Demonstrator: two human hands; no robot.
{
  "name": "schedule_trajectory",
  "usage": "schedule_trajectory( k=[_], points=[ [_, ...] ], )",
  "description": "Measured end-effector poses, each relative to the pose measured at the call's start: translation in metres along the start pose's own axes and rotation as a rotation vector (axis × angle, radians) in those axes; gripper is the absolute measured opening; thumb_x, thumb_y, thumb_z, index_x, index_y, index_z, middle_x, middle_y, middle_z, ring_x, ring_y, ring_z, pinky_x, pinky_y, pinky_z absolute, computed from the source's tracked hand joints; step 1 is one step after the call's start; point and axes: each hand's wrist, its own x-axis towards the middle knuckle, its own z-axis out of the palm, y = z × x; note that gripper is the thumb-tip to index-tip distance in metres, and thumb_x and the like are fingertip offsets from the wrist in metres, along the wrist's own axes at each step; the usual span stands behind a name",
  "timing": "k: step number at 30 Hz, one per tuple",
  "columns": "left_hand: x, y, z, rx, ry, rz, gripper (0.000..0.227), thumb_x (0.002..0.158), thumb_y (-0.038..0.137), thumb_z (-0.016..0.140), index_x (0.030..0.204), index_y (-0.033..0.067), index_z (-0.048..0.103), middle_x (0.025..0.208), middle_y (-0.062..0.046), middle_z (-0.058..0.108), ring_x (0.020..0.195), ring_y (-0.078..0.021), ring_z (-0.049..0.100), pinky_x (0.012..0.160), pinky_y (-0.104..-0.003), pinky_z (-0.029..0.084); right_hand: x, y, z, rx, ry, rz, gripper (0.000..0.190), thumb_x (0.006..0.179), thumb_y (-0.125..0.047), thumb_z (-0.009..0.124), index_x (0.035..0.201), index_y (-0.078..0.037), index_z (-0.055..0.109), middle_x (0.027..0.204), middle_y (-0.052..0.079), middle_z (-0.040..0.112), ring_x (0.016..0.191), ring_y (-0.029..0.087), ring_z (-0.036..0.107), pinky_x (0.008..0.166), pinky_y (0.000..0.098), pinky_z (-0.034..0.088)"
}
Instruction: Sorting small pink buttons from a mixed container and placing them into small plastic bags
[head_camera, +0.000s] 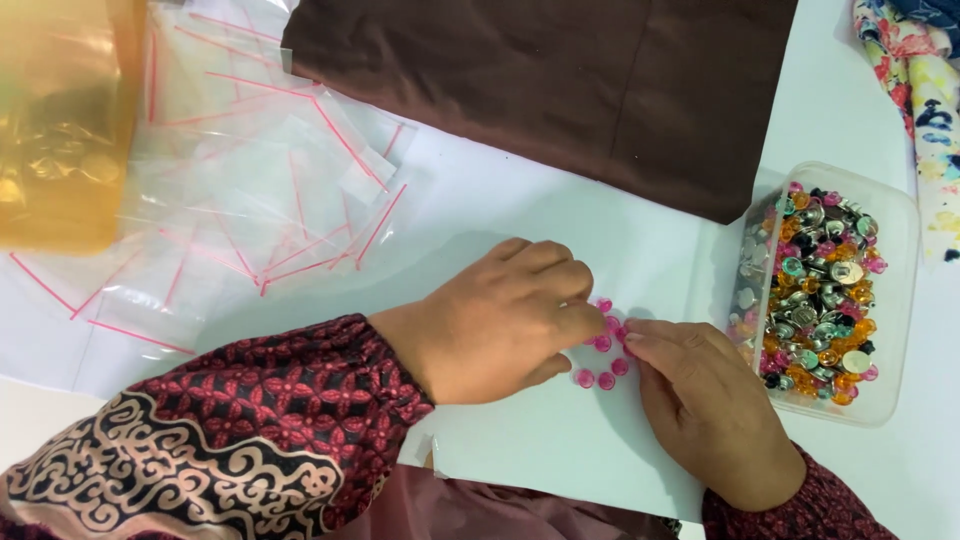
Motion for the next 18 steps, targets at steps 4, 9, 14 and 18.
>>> schedule_trajectory(
  k=[4,9,14,18],
  points=[
    [0.002,-0.007,-0.006,0.05,0.014,-0.026,0.042,0.073,0.036,0.091,0.105,0.0167,0.073,0.102,-0.003,0.061,0.106,-0.0284,0.058,0.09,-0.046,0.05,-0.006,0.002,-0.001,0.056,-0.012,0.055,0.033,0.091,0.005,0.065,0.122,-0.007,0.06,0.122,0.011,0.073,0.109,0.028,0.072,0.093,0.0407,0.057],
    [0.003,-0.008,-0.001,-0.008,-0.071,-0.026,0.054,0.071,0.049,0.092,0.108,0.0167,0.07,0.101,-0.003,0.062,0.108,-0.0296,0.058,0.093,-0.046,0.048,-0.005,-0.002,-0.007,0.139,-0.077,0.171,0.057,0.075,-0.029,0.088,0.123,-0.011,0.064,0.135,0.01,0.069,0.126,0.026,0.066,0.105,0.0419,0.049],
    [0.004,-0.001,0.006,-0.03,-0.103,-0.023,0.064,0.071,0.054,0.091,0.118,0.019,0.067,0.108,-0.004,0.06,0.111,-0.0298,0.057,0.096,-0.046,0.048,-0.002,-0.002,-0.004,0.136,-0.11,0.145,0.057,0.077,-0.025,0.086,0.126,-0.012,0.06,0.137,0.012,0.064,0.121,0.028,0.065,0.088,0.0369,0.056],
    [0.005,0.002,0.015,0.016,-0.054,0.004,0.061,0.072,0.053,0.091,0.116,0.0186,0.066,0.109,-0.004,0.06,0.108,-0.0296,0.058,0.094,-0.045,0.048,0.005,-0.006,-0.002,0.208,-0.041,0.145,0.043,0.083,-0.011,0.081,0.122,-0.008,0.064,0.13,0.014,0.065,0.108,0.022,0.067,0.074,0.0285,0.061]
  ],
)
